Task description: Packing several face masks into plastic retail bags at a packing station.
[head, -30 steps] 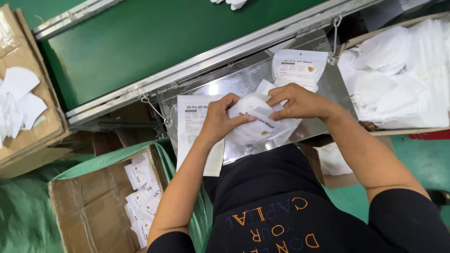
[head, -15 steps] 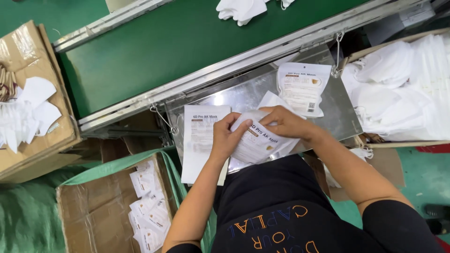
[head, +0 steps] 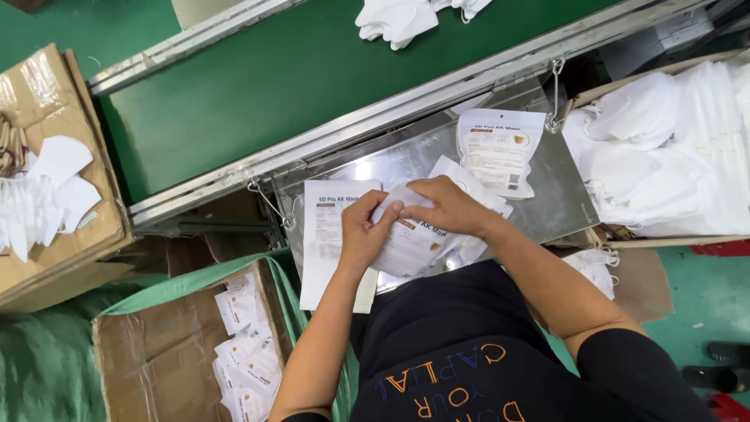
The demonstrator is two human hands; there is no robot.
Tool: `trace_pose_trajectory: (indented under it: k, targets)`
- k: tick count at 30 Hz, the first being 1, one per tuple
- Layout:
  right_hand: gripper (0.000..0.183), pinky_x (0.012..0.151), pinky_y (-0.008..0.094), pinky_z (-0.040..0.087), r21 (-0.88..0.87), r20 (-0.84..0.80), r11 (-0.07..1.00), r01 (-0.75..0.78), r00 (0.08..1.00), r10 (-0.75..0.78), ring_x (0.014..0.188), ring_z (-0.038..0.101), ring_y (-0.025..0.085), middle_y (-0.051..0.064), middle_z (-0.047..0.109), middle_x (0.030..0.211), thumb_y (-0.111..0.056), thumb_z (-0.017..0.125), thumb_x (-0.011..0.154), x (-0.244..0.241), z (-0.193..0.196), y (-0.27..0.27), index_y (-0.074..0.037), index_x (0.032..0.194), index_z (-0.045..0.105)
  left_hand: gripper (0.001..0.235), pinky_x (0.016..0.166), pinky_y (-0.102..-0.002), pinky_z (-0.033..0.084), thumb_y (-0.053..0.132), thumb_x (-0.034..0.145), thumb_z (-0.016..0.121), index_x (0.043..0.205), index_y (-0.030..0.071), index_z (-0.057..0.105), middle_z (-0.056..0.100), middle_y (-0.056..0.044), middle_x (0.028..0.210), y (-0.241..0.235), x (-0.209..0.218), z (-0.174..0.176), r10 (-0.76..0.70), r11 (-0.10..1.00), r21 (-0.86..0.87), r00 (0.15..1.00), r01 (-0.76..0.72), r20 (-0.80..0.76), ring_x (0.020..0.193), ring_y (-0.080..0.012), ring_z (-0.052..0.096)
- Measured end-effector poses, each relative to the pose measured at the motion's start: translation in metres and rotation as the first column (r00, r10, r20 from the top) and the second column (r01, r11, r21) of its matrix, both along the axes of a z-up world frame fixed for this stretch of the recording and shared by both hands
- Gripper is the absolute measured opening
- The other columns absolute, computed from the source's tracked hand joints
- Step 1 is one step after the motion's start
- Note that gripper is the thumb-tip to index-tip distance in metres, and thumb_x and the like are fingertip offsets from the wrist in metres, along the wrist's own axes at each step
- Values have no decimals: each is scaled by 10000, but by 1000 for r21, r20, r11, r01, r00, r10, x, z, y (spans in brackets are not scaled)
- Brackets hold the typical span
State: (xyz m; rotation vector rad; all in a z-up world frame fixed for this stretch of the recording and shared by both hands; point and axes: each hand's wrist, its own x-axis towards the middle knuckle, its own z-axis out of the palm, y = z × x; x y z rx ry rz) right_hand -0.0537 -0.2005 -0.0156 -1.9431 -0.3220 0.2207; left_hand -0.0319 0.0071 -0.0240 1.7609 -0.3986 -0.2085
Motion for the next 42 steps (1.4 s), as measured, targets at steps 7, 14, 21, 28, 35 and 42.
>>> trace_pose_trajectory:
  k: [7, 14, 21, 28, 35, 42]
  targets:
    - [364, 776, 367, 539, 30, 42, 998, 61, 997, -62, 874, 708, 294, 177, 730, 970, -303, 713, 950, -51, -11, -1, 31, 1094, 692, 119, 657, -214, 511, 124, 906, 778, 938, 21, 728, 714, 13, 809, 22, -1, -7, 71, 997, -31, 985, -77, -159, 735, -38, 625]
    - [306, 855, 382, 551, 301, -366, 809, 506, 844, -392, 901, 656, 198, 157, 708, 971, -240, 730, 1055, -104, -86, -65, 64, 1039, 697, 178, 659, -229, 404, 164, 1023, 751, 965, 8, 687, 571, -1, 830, -2, 29, -42, 259, 950, -114, 940, -289, -223, 755, -77, 464]
    - [580, 1122, 333, 436, -407, 319, 611, 679, 732, -602, 1349, 445, 223, 200, 358, 1522, -120, 645, 1025, -87, -54, -130, -92, 1540, 379, 401, 737, -334, 524, 356, 1028, 557, 1348, 115, 548, 576, -141, 1038, -94, -29, -51, 270, 928, -125, 866, -350, -421, 884, -186, 585]
    - [717, 1016, 410, 511, 71, -124, 524, 849, 529, -840, 1203, 616, 279, 172, 594, 1359, -243, 816, 846, -33, -103, -210, -50, 1435, 455, 891, 1107, -714, 180, 238, 668, 849, 1474, 305, 475, 311, -43, 1624, -86, -16, -75, -614, 524, 799, 781, 296, 113, 1480, -374, 222]
    - [836, 1125, 500, 425, -258, 592, 435, 863, 497, -634, 1313, 536, 448, 288, 578, 1427, -359, 935, 884, 115, -49, -279, 55, 1484, 524, 806, 1127, -708, 215, 52, 707, 723, 1455, 272, 518, 322, -42, 1620, -82, 60, -64, -608, 498, 800, 793, 334, 47, 1511, -368, 231]
    - [816, 1048, 506, 432, -578, 625, 476, 662, 735, -263, 1274, 513, 486, 316, 561, 1405, -243, 850, 781, 257, -78, -365, 80, 1453, 517, 645, 1097, -566, 376, 98, 757, 736, 1381, 143, 577, 441, -121, 1519, -70, 91, -56, -449, 771, 546, 887, 326, 104, 1389, -395, 382]
